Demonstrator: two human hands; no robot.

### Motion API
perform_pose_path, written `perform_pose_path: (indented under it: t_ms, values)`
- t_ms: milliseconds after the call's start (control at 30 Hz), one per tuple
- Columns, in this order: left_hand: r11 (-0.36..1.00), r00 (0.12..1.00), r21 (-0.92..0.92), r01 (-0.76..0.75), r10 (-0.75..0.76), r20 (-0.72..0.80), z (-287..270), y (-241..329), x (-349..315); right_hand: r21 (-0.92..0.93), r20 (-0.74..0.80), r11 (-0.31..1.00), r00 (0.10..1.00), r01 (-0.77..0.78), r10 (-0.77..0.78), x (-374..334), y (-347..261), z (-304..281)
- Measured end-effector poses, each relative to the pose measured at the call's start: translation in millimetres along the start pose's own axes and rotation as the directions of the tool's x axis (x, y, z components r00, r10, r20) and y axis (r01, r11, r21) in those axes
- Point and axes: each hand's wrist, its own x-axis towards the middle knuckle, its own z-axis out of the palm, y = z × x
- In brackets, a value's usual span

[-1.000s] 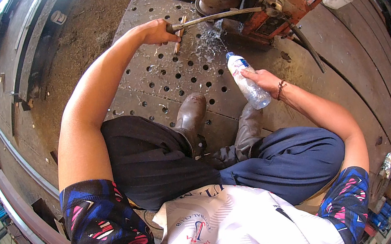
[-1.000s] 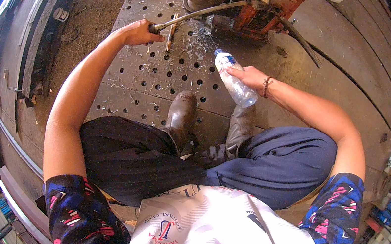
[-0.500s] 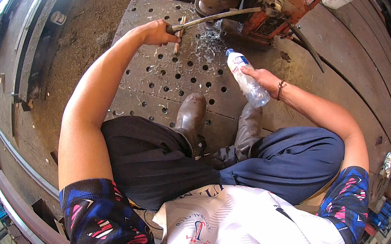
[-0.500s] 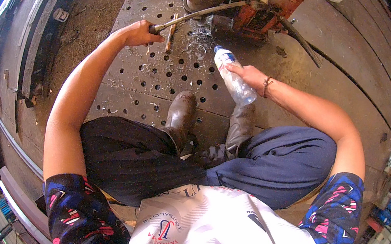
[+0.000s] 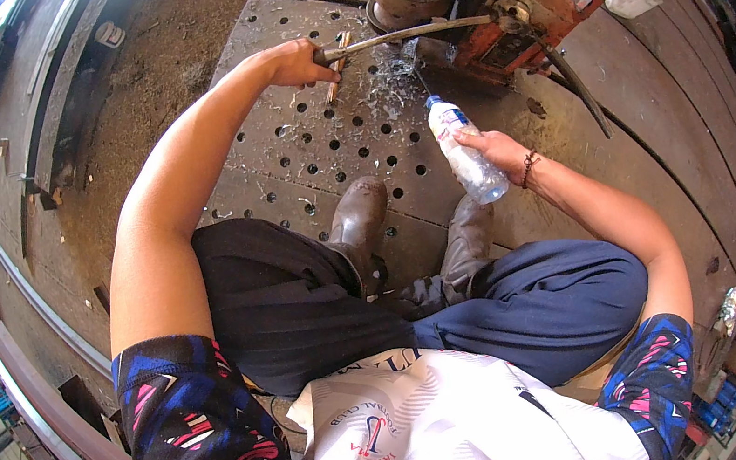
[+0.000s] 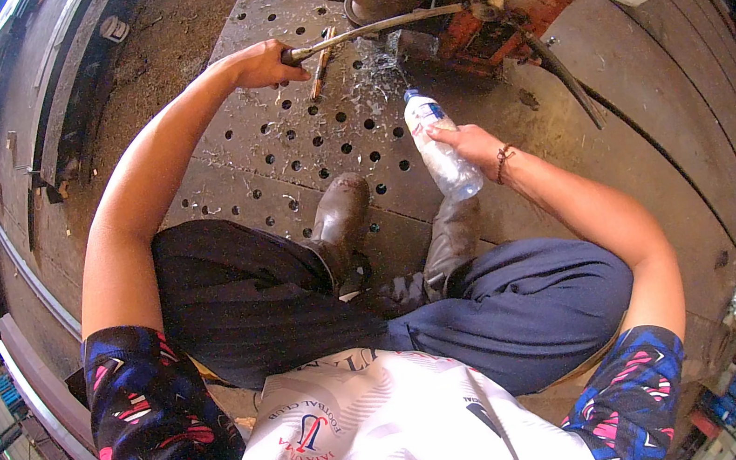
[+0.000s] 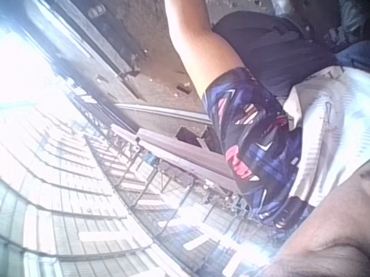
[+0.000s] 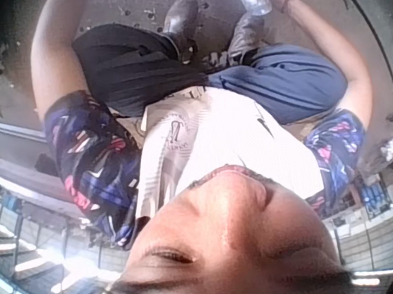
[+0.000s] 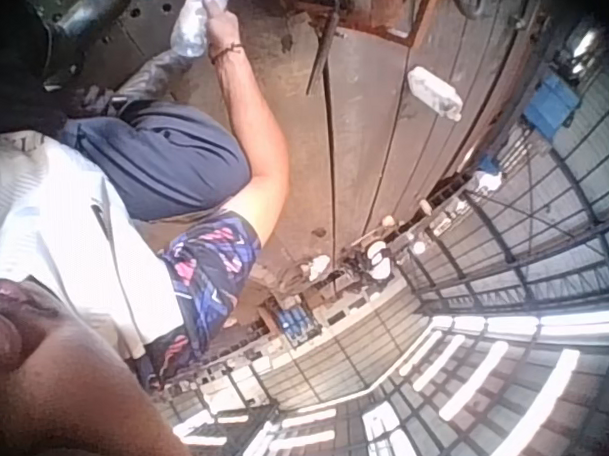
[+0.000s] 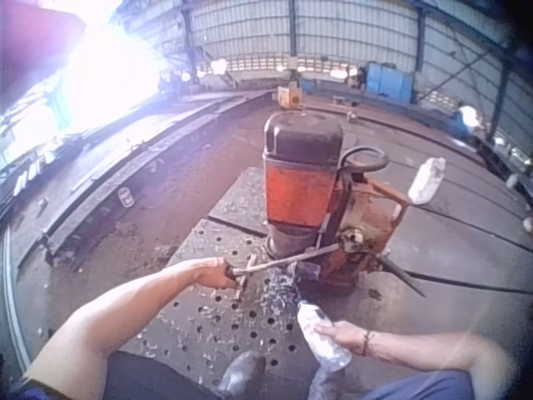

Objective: The person operates a drill press on a perforated metal plate, pouring liquid from a bottle onto the drilling area and using a tool to clear debris. The person remains seated on the floor throughout the process.

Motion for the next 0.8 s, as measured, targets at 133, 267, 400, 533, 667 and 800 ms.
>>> perform_pose_path:
  t_ms: [133,267,400,533,667,800]
  values:
    - [1.0,1.0,0.004,0.012,-0.012,0.005,0.9,-1.3,0.5,0.0,0.011,1.0,1.0,0.01,-0.01,-5.6,-3.8,4.6]
    - [1.0,1.0,0.003,0.008,-0.008,0.009,2.0,-4.1,2.5,-0.004,0.024,1.0,1.0,-0.004,0.005,-5.0,-3.3,4.4]
    - [1.0,1.0,0.014,0.003,-0.004,0.01,2.1,-2.4,4.2,-0.019,0.015,1.0,1.0,-0.014,0.015,0.6,2.0,-1.3]
    - [0.999,1.0,0.024,0.021,-0.021,0.012,4.1,-5.0,6.2,-0.021,0.02,1.0,1.0,0.003,-0.003,0.9,1.8,1.0]
    - [1.0,1.0,0.014,0.014,-0.014,0.009,5.3,-6.4,6.6,-0.032,0.009,0.999,1.0,0.009,-0.009,-3.2,-1.5,4.4]
    - [0.999,1.0,0.032,0.028,-0.029,0.012,4.8,-5.9,6.8,-0.012,0.009,1.0,1.0,-0.001,0.001,-4.5,-2.6,2.6]
